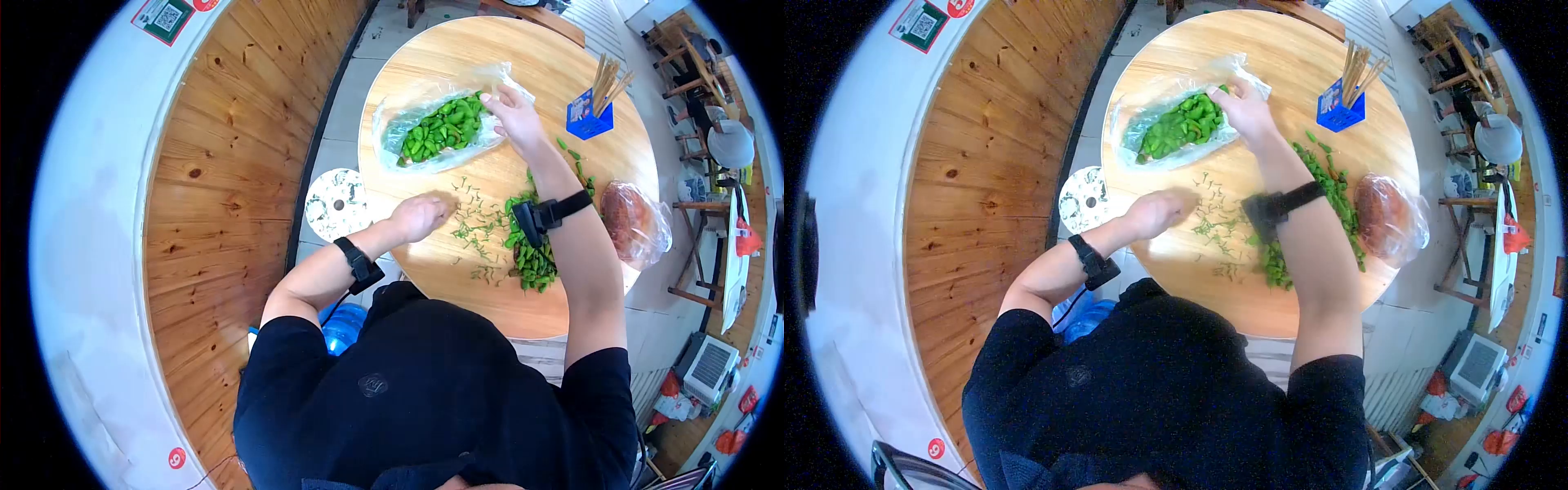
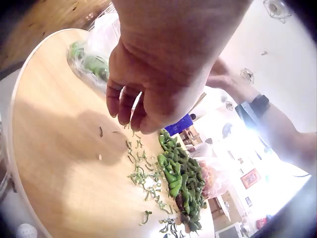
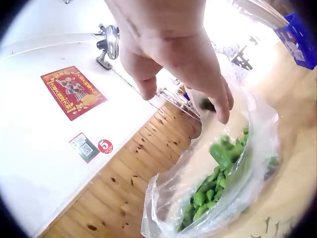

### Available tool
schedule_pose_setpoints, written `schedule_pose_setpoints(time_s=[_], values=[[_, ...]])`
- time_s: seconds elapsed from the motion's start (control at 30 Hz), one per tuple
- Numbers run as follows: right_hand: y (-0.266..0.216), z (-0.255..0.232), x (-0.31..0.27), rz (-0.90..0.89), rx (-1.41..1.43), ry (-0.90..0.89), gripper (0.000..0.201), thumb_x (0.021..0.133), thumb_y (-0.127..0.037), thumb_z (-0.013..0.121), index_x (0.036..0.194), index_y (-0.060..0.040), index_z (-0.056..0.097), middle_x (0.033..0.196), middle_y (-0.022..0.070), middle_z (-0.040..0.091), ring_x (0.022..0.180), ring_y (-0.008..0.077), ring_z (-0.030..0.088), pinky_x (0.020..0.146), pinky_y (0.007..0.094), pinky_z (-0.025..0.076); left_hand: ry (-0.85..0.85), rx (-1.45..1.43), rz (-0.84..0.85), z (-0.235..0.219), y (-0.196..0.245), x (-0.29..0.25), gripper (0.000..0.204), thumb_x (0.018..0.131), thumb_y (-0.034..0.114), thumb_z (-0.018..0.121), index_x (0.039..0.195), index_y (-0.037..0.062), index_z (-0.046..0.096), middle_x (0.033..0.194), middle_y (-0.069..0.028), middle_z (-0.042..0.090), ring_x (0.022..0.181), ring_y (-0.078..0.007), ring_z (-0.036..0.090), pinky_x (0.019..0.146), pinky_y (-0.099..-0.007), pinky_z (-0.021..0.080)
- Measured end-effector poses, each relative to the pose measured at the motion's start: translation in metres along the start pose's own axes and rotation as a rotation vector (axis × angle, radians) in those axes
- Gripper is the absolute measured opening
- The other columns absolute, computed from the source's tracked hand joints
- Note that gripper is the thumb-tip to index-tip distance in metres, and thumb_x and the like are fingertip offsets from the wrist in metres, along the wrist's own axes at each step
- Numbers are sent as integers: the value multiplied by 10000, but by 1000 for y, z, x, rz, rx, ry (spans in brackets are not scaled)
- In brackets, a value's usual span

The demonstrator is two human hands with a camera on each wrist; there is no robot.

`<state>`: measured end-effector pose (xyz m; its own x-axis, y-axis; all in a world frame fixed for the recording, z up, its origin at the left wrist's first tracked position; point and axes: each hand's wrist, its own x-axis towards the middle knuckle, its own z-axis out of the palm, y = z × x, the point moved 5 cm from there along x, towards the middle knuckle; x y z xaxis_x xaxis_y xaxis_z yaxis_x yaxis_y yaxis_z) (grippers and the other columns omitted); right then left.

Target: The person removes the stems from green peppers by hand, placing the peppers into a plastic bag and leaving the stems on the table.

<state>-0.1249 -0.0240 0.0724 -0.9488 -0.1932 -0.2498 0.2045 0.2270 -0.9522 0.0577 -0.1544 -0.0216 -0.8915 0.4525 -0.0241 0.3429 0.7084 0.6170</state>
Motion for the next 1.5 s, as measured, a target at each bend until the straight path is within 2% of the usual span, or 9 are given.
schedule_pose_setpoints(time_s=[0.13, 0.23, 0.27, 0.37, 0.6, 0.9, 1.07, 1.2, 1.5], values=[[7, -19, -46, -48, 151, -130, 480, 838, -272, 628, 1217, -1, 512, 1067, 110, 597, 901, 163, 584, 715, 287, 495, -121, -7, 33, 14, 1, 21, 191, 866, 233, 492, 888, 97, 624, 925, -134, 620, 901, -312, 581, 823, -417, 452], [59, -55, -109, 74, -30, -233, 341, 866, -214, 603, 1134, -12, 545, 1009, 61, 617, 902, 132, 590, 732, 264, 490, 90, -19, 301, 32, 10, 49, 158, 849, 204, 514, 886, 98, 625, 957, -138, 607, 921, -306, 572, 828, -409, 454], [84, -68, -132, 127, -29, -260, 326, 864, -216, 605, 1109, -6, 559, 980, 56, 625, 874, 125, 595, 715, 261, 494, -78, -52, 263, 41, 11, 64, 144, 824, 183, 538, 902, 105, 631, 970, -131, 588, 952, -294, 562, 838, -401, 456], [140, -111, -211, 334, 39, -77, 321, 866, -193, 585, 1107, 15, 545, 920, 75, 637, 800, 127, 613, 657, 252, 502, -282, -9, 63, 45, 34, 94, 175, 809, 175, 549, 957, 121, 625, 995, -117, 563, 965, -288, 560, 841, -398, 458], [198, -161, -321, 555, 325, 305, 320, 860, -180, 576, 1111, 16, 566, 939, 77, 627, 812, 134, 597, 667, 260, 495, -296, 241, 219, 85, 59, 138, 228, 778, 180, 566, 988, 103, 607, 975, -113, 535, 946, -305, 554, 780, -403, 469], [181, -125, -252, 211, 31, 52, 331, 863, -188, 596, 1133, -4, 544, 878, 55, 629, 771, 118, 601, 653, 252, 497, -250, 322, 369, 78, 56, 141, 199, 790, 206, 585, 919, 56, 610, 913, -109, 597, 881, -272, 599, 769, -393, 484], [165, -90, -215, 235, 230, 84, 324, 862, -171, 600, 1136, -6, 551, 855, 44, 617, 760, 109, 588, 630, 238, 484, -247, -375, -109, 43, 72, 111, 216, 813, 178, 643, 988, 52, 638, 911, -78, 644, 792, -169, 611, 704, -307, 488], [151, -75, -207, 265, 380, 35, 217, 881, -150, 579, 1058, -26, 560, 785, 18, 594, 667, 100, 563, 589, 221, 463, -466, -877, -173, 57, 87, 82, 207, 860, 176, 625, 993, 17, 634, 855, -21, 641, 760, -76, 559, 676, -242, 471], [164, -74, -212, 12, 33, 83, 124, 814, -94, 622, 903, -11, 599, 744, 15, 601, 609, 89, 547, 529, 243, 436, -679, -436, 18, 70, 99, 65, 211, 871, 206, 560, 807, 20, 636, 682, -64, 617, 648, -139, 560, 641, -292, 465]])
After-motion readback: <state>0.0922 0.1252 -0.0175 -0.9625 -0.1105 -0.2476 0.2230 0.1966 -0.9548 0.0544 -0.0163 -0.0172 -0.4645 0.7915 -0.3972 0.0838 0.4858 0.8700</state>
